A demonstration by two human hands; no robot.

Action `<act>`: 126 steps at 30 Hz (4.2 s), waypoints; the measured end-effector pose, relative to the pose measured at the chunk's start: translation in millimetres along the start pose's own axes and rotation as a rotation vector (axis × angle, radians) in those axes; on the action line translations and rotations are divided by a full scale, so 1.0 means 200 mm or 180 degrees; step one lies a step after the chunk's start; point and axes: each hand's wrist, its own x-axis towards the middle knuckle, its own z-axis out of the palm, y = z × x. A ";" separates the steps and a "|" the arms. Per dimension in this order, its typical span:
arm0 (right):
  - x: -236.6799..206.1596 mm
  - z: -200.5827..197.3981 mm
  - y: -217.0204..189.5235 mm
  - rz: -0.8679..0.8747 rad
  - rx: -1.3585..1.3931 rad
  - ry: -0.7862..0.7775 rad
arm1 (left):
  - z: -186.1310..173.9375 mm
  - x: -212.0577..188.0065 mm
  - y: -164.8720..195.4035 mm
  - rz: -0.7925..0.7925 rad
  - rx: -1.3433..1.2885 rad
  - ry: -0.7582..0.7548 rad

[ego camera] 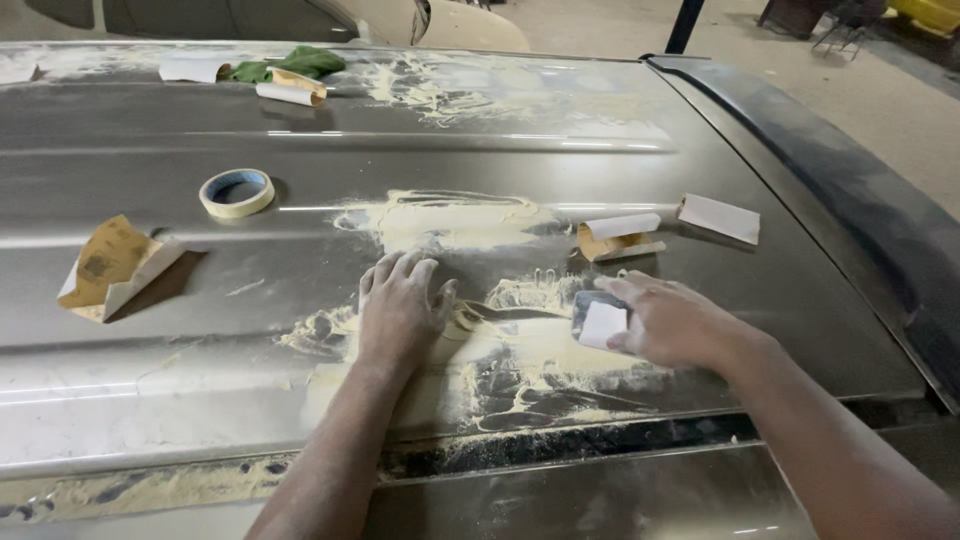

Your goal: The person applies a beige body filler paste onto a car hood using a spreader and smooths it with a sanding block. The person repeatedly spreads and sands the filler across the hood surface.

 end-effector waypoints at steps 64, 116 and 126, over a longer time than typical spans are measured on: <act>0.21 0.37 -0.20 -0.1863 0.0215 0.2366 | 0.07 0.21 0.18 0.0629 0.0220 -0.1401; 0.14 0.36 0.12 -0.1445 -0.0169 0.2363 | 0.13 0.20 0.18 0.0534 0.0168 -0.1596; 0.13 0.31 0.07 -0.1627 -0.0240 0.2397 | 0.13 0.21 0.19 0.0593 0.0181 -0.1507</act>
